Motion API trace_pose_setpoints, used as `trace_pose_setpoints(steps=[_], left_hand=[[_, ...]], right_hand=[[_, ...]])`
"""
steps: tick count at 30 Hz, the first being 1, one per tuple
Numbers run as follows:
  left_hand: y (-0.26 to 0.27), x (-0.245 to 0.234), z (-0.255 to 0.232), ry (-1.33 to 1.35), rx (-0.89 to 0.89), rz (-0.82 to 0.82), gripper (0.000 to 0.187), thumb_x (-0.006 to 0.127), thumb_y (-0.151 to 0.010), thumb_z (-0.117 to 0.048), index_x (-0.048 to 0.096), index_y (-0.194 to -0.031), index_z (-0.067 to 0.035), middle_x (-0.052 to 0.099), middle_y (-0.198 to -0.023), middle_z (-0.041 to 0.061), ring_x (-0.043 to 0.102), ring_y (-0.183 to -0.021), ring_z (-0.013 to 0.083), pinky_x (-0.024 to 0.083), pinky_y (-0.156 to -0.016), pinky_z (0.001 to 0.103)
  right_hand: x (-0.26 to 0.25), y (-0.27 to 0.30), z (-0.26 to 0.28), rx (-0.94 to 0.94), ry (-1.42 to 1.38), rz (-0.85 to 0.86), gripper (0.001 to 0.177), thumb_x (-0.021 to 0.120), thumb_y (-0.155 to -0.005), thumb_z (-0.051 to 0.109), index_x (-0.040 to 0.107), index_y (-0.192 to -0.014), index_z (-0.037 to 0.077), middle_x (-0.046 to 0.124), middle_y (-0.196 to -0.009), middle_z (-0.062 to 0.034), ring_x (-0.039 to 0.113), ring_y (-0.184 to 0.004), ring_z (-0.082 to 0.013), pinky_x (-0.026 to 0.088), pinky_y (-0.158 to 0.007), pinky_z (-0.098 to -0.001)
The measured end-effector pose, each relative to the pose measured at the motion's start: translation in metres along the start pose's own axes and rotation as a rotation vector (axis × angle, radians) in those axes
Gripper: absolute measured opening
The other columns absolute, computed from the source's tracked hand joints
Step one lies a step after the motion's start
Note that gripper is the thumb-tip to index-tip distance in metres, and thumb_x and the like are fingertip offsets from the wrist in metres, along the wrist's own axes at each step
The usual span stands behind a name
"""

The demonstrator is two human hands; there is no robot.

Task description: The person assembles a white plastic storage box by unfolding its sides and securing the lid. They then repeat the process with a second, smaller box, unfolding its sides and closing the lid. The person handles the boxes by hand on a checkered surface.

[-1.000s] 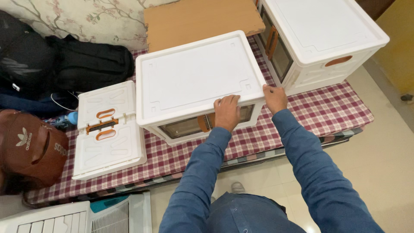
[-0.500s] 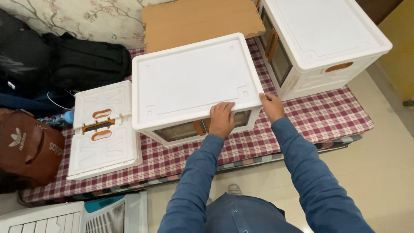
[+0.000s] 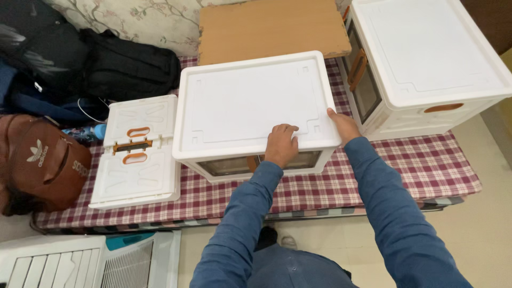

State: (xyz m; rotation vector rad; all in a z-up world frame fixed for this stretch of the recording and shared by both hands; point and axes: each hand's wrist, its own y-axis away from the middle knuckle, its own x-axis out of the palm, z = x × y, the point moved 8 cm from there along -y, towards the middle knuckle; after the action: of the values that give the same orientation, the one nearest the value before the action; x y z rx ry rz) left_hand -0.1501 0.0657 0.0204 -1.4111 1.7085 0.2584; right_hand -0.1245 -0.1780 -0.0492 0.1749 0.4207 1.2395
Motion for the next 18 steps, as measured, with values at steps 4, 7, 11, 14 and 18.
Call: trace_pose_setpoints(steps=[4, 7, 11, 14, 18], left_hand=[[-0.033, 0.0, 0.023, -0.04, 0.004, 0.039, 0.028, 0.068, -0.087, -0.013, 0.071, -0.115, -0.012, 0.065, -0.123, 0.01, 0.054, -0.123, 0.0319, 0.044, -0.099, 0.048], [-0.063, 0.003, 0.04, -0.046, 0.015, 0.039, 0.03, 0.066, -0.085, -0.008, 0.071, -0.115, -0.012, 0.064, -0.124, 0.01, 0.054, -0.124, 0.0317, 0.045, -0.099, 0.048], [-0.106, 0.008, 0.064, -0.053, 0.04, 0.042, 0.037, 0.063, -0.081, -0.001, 0.073, -0.114, -0.012, 0.063, -0.127, 0.01, 0.053, -0.125, 0.0321, 0.044, -0.098, 0.049], [-0.136, 0.01, 0.077, -0.059, 0.06, 0.031, 0.036, 0.064, -0.08, -0.002, 0.073, -0.113, -0.011, 0.062, -0.128, 0.012, 0.052, -0.127, 0.033, 0.043, -0.098, 0.05], [-0.171, 0.01, 0.089, -0.009, 0.112, 0.003, 0.033, 0.066, -0.081, -0.003, 0.072, -0.112, -0.012, 0.061, -0.134, 0.011, 0.051, -0.133, 0.0323, 0.043, -0.103, 0.049]], right_hand=[[0.012, -0.038, -0.004, 0.181, -0.04, 0.081, 0.089, 0.063, -0.09, 0.063, 0.051, -0.146, -0.006, 0.06, -0.144, -0.0264, 0.06, -0.129, -0.0357, 0.045, -0.11, -0.0388], [0.021, -0.073, -0.008, 0.195, -0.005, 0.118, 0.088, 0.048, -0.096, 0.067, 0.046, -0.151, -0.001, 0.047, -0.153, -0.0249, 0.046, -0.141, -0.0352, 0.032, -0.118, -0.04], [0.019, -0.131, 0.008, -0.052, 0.141, -0.034, 0.084, 0.04, -0.102, 0.062, 0.04, -0.15, -0.007, 0.032, -0.161, -0.0241, 0.03, -0.149, -0.0341, 0.023, -0.12, -0.0413], [0.02, -0.166, 0.012, -0.129, 0.114, -0.083, 0.079, 0.041, -0.1, 0.057, 0.045, -0.147, -0.006, 0.041, -0.158, -0.0217, 0.037, -0.148, -0.0329, 0.027, -0.119, -0.0398], [0.027, -0.208, 0.014, -0.077, 0.257, -0.074, 0.078, 0.032, -0.104, 0.057, 0.05, -0.144, -0.008, 0.044, -0.156, -0.0266, 0.036, -0.15, -0.0349, 0.027, -0.122, -0.0392]])
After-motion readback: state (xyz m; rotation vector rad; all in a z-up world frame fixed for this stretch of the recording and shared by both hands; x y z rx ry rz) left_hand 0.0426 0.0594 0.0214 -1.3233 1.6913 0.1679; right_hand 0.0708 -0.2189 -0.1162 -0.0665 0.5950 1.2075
